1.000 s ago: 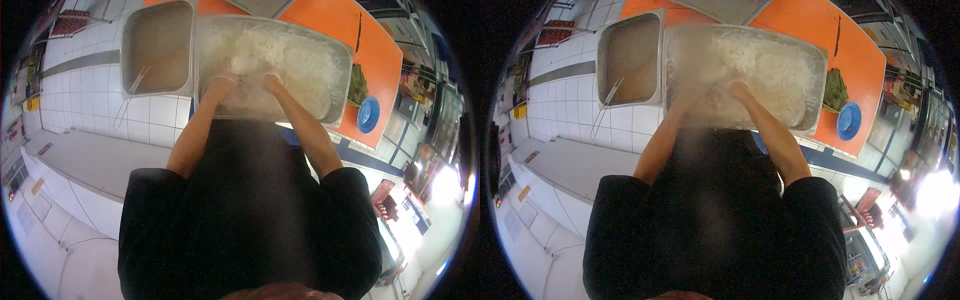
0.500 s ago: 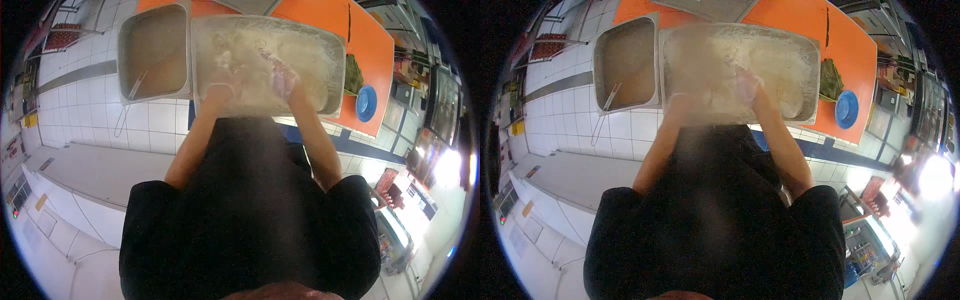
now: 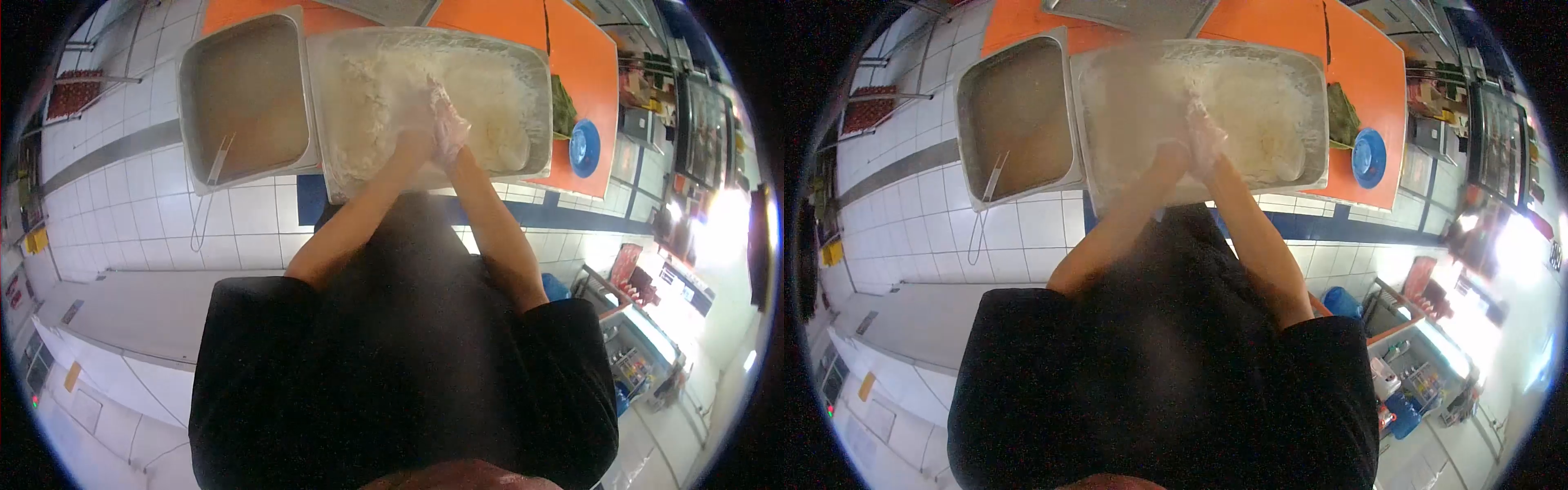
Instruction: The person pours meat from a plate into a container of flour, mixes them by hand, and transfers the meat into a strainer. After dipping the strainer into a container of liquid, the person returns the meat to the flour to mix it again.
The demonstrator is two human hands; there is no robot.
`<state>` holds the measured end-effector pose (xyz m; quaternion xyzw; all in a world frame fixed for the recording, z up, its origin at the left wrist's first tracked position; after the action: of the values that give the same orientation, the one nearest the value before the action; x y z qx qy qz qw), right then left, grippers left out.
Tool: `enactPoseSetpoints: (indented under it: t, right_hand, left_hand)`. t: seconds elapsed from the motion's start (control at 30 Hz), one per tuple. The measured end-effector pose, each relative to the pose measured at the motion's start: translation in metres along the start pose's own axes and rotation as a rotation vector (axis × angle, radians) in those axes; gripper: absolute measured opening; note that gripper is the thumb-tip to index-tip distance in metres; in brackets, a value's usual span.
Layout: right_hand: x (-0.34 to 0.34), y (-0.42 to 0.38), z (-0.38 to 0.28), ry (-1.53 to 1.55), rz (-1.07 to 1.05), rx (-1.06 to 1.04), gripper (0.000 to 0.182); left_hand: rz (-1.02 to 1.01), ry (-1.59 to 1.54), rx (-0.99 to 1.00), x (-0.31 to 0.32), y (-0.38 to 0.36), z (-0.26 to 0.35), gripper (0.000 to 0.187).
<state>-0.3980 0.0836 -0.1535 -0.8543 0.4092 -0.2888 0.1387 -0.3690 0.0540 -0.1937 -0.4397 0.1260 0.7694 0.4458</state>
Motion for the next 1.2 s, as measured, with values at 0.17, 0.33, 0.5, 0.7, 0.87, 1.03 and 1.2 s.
enactPoseSetpoints:
  t: [0.17, 0.33, 0.5, 0.7, 0.87, 1.03, 1.2]
  right_hand:
    - [-0.026, -0.005, -0.019, -0.23, -0.105, -0.057, 0.056]
    - [-0.152, 0.061, -0.089, -0.491, -0.096, -0.505, 0.054]
    - [-0.215, 0.12, -0.135, -1.861, 0.321, -0.719, 0.031]
    - [-0.195, 0.199, -0.172, -1.605, 0.237, -0.404, 0.026]
    - [-0.204, 0.278, -0.187, -2.034, -0.073, -0.606, 0.036]
    - [-0.254, 0.347, -0.293, -1.627, 0.204, -0.513, 0.049]
    - [-0.319, 0.403, -0.334, -1.546, 0.065, -0.45, 0.046]
  left_hand:
    - [-0.006, -0.027, 0.054, -0.006, -0.018, -0.02, 0.054]
    - [0.37, 0.073, 0.011, -0.061, -0.072, -0.066, 0.053]
    - [0.037, 0.057, -0.229, -0.032, -0.108, -0.047, 0.051]
    - [0.303, 0.17, -0.101, 0.0, -0.107, 0.048, 0.041]
    - [0.281, 0.269, -0.052, 0.048, -0.061, 0.131, 0.045]
    - [0.533, 0.466, 0.439, 0.07, 0.014, 0.244, 0.045]
    - [0.493, 0.134, 0.589, 0.115, 0.131, 0.289, 0.044]
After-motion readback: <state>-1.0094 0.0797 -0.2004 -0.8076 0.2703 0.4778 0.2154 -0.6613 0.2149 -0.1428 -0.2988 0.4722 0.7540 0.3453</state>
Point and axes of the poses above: each hand's wrist, its own y-axis towards the middle knuckle, its own x-axis out of the palm, z = x × y, the point moved 7 cm from there along y, towards the middle knuckle, and after that the axes turned 5 degrees about z, right-handed, at the moved point
